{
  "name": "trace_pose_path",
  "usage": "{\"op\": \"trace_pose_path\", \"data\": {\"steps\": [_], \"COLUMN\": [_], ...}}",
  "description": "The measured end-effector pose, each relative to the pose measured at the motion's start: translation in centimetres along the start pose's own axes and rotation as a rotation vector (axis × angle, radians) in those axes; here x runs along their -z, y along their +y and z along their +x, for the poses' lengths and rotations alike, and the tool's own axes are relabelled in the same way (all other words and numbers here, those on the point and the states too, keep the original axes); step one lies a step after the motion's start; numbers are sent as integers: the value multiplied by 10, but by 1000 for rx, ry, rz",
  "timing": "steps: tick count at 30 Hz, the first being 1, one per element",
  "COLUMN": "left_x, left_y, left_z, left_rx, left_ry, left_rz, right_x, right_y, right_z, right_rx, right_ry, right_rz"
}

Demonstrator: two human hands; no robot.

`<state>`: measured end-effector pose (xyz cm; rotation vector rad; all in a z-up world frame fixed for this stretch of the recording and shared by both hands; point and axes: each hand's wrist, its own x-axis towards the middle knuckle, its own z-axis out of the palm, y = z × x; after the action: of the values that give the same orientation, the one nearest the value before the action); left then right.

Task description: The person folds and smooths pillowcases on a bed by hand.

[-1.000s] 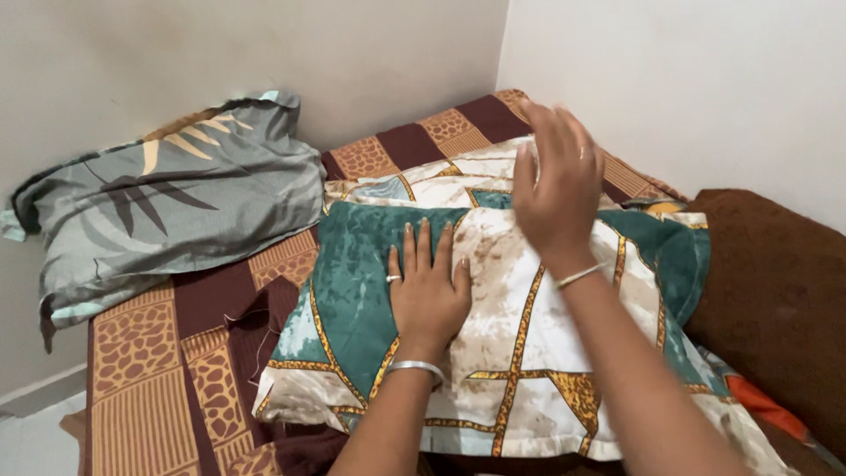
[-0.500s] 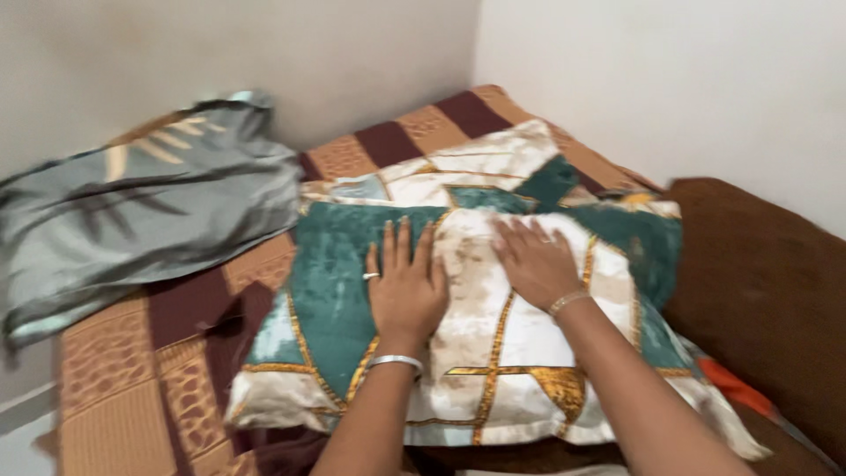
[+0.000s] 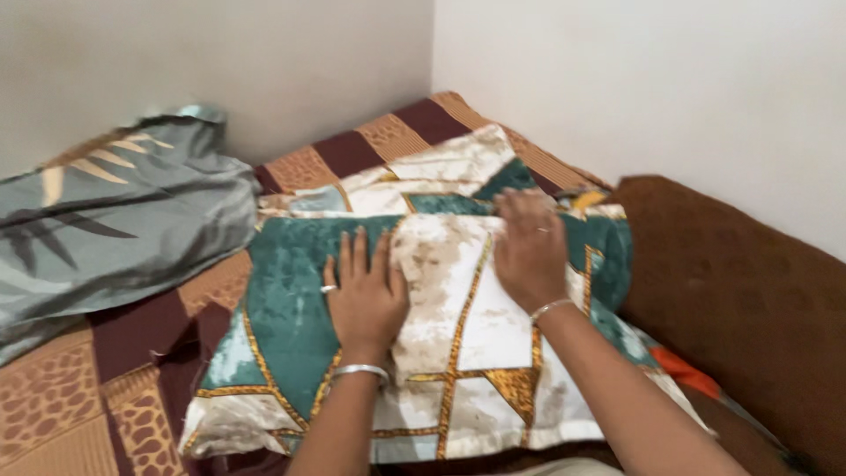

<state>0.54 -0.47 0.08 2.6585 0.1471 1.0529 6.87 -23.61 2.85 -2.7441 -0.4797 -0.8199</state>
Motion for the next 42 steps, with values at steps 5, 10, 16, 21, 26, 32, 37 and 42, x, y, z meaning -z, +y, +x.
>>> {"op": "trace_pose_path", "data": {"steps": [5, 10, 16, 21, 26, 32, 37, 42], "left_x": [1, 3, 4, 4, 2, 1, 3, 2], "left_y": [-1, -2, -1, 2, 0, -2, 0, 0], "left_z": [-6, -2, 0, -2, -5, -7, -3, -2], "left_rx": [-16, -10, -44, -28, -41, -15, -26, -36], "left_ry": [45, 31, 79, 90, 63, 83, 92, 82], "left_rz": [-37, -15, -21, -45, -17, -46, -41, -44], "right_x": [37, 41, -43, 13, -9, 6, 67, -1], "right_y": [8, 78, 82, 79, 60, 57, 37, -40], "right_z": [57, 60, -16, 21, -44, -47, 11, -58], "right_rx": [-230, -152, -434, -236, -287, -338, -213, -59], "right_ry": [-912, 103, -438, -135, -182, -297, 218, 78], "right_rz": [23, 352, 181, -104, -251, 166, 295, -6]}}
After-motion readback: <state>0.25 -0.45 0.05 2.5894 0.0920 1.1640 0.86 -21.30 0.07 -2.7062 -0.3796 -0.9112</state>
